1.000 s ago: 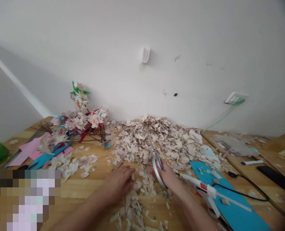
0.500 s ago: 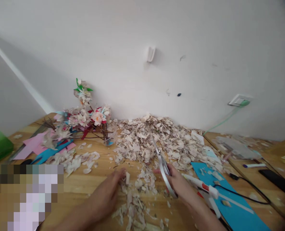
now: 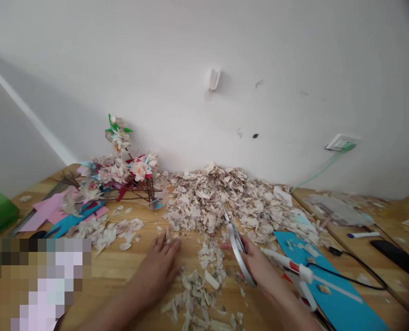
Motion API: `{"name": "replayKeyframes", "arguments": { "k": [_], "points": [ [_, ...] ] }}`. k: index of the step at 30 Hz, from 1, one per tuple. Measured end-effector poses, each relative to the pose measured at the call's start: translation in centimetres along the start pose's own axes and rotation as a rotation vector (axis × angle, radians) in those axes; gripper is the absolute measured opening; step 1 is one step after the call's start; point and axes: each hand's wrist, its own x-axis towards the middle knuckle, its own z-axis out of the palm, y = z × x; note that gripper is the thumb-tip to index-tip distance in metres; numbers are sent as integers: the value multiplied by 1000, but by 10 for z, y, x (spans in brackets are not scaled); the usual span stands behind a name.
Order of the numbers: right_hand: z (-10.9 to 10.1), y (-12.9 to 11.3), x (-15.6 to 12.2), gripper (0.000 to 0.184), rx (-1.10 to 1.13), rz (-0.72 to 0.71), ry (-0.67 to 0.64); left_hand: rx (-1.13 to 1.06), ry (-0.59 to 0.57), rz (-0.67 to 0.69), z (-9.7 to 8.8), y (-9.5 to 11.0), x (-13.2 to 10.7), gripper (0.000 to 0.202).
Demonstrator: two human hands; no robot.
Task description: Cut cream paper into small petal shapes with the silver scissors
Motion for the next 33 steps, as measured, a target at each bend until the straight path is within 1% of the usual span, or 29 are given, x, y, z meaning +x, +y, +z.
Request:
{"name": "replayKeyframes", "arguments": {
  "k": [2,4,6,9,10,11,12,13,15,16,17,18,20,22,23,24,27,28,30,31,33],
  "points": [
    [2,-2,-1,36,20,2,9,-25,-47,61,2,4,-12,49],
    [4,-4,-3,36,23,13,10,-56,-56,86,1,6,-18,47],
    [6,-6,-5,36,25,25,2,-84,12,62,-2,2,-17,40],
    [9,-8,-7,35,20,35,-7,-103,188,-60,-6,-5,-5,37],
    [9,-9,-7,36,21,35,-10,-110,219,-101,-7,-5,-2,39],
    [10,-9,-7,36,21,33,-13,-122,226,-125,-6,-4,1,41],
    [11,-10,-7,36,24,29,-17,-141,206,-119,-5,-2,3,43],
    [12,-10,-7,36,28,23,-19,-164,158,-71,-4,1,4,45],
    [13,-11,-6,34,29,8,-13,-199,51,87,-3,9,5,46],
    [14,-11,-6,33,22,5,-8,-200,22,154,-3,12,6,45],
    [14,-11,-6,31,14,6,-4,-185,21,186,-3,14,9,45],
    [14,-12,-6,29,8,8,0,-157,42,180,-5,14,13,44],
    [15,-13,-6,28,7,6,2,-69,96,71,-7,10,22,46],
    [16,-15,-8,28,22,11,0,1,83,-47,-8,7,28,50],
    [16,-16,-9,29,30,19,-2,14,59,-66,-7,7,27,52],
    [16,-17,-9,29,33,27,-1,14,30,-56,-5,9,24,53],
    [16,-17,-10,31,31,38,-1,-39,-42,68,2,20,7,51],
    [15,-17,-9,32,30,34,0,-60,-50,101,4,24,2,48],
    [14,-15,-8,33,28,31,-2,-91,-6,121,3,26,-1,39],
    [13,-14,-7,34,26,30,-7,-95,47,109,1,24,3,35],
    [12,-13,-6,33,21,21,-9,-72,171,54,-6,14,18,32]
  ]
}}
